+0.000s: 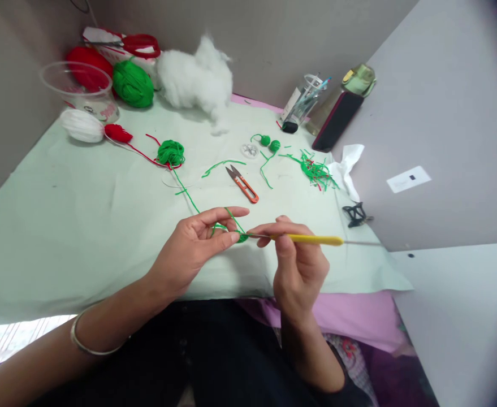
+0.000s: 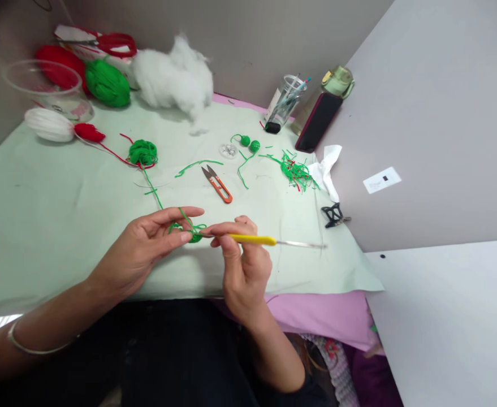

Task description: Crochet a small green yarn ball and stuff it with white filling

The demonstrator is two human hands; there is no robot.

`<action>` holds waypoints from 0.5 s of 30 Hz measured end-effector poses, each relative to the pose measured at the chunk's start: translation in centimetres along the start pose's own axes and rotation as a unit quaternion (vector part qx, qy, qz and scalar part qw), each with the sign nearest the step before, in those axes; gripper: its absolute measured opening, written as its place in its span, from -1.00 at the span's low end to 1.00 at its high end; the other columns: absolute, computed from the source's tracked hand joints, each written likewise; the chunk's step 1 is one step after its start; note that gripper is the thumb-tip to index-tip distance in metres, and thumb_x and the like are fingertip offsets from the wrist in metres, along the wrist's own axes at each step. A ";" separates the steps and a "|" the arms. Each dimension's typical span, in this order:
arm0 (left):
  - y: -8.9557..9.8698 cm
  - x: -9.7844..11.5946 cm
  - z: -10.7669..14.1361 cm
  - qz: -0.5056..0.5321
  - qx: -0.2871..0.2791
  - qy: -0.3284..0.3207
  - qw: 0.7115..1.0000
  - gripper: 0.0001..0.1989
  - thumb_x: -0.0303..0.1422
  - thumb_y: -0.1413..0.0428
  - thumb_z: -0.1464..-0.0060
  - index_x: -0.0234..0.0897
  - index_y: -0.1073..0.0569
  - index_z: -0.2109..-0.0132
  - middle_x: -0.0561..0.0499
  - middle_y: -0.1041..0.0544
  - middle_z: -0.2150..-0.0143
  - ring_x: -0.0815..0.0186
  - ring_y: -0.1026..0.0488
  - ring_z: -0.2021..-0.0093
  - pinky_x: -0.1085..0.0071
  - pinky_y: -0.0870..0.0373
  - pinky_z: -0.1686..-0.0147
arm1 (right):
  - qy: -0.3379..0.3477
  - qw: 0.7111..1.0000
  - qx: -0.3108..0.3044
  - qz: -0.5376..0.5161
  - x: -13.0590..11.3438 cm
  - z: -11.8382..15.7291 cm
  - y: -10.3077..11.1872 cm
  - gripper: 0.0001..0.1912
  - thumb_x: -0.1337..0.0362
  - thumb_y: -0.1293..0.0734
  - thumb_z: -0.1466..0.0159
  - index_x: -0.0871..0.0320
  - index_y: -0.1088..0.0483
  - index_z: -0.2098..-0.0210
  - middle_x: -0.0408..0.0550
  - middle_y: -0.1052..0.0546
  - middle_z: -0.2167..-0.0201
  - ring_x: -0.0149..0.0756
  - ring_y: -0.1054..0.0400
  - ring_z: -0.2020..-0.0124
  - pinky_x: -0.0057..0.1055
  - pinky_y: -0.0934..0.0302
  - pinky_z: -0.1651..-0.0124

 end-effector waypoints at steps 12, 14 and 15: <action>-1.1 -0.7 0.1 0.168 -0.018 0.089 0.982 -0.60 -0.35 -0.34 -0.13 -0.17 -0.62 -0.13 0.26 -0.24 0.57 0.55 0.04 0.58 0.51 -0.37 0.22 | 0.220 0.945 0.048 0.237 -0.5 1.7 -1.8 -0.77 0.37 -0.30 -0.42 -0.04 -0.54 0.06 -0.13 -0.67 0.16 -0.33 -0.55 0.21 -0.13 -0.20 -0.19; -1.0 -0.9 -0.1 0.199 -0.034 0.112 0.973 -0.65 -0.36 -0.31 -0.17 -0.25 -0.63 -0.11 0.32 -0.06 0.65 0.53 0.14 0.59 0.49 -0.39 0.15 | 0.125 0.983 0.041 0.128 0.2 1.0 -1.2 -0.76 0.36 -0.27 -0.43 -0.05 -0.54 0.07 -0.15 -0.67 0.21 -0.29 -0.53 0.25 -0.06 -0.22 -0.19; -0.9 -0.8 -0.2 0.202 -0.034 0.107 0.973 -0.65 -0.37 -0.31 -0.18 -0.25 -0.63 -0.11 0.32 -0.04 0.66 0.52 0.16 0.59 0.49 -0.39 0.12 | 0.074 0.994 0.047 0.062 0.5 0.8 -0.8 -0.77 0.35 -0.26 -0.44 -0.04 -0.54 0.09 -0.15 -0.66 0.25 -0.28 -0.51 0.29 -0.05 -0.26 -0.15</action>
Point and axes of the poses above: each hand's wrist, its own z-axis away from the middle knuckle, its own y-axis out of the back of the hand, x = y × z, the point moved 5 cm from there along -z, towards the middle knuckle
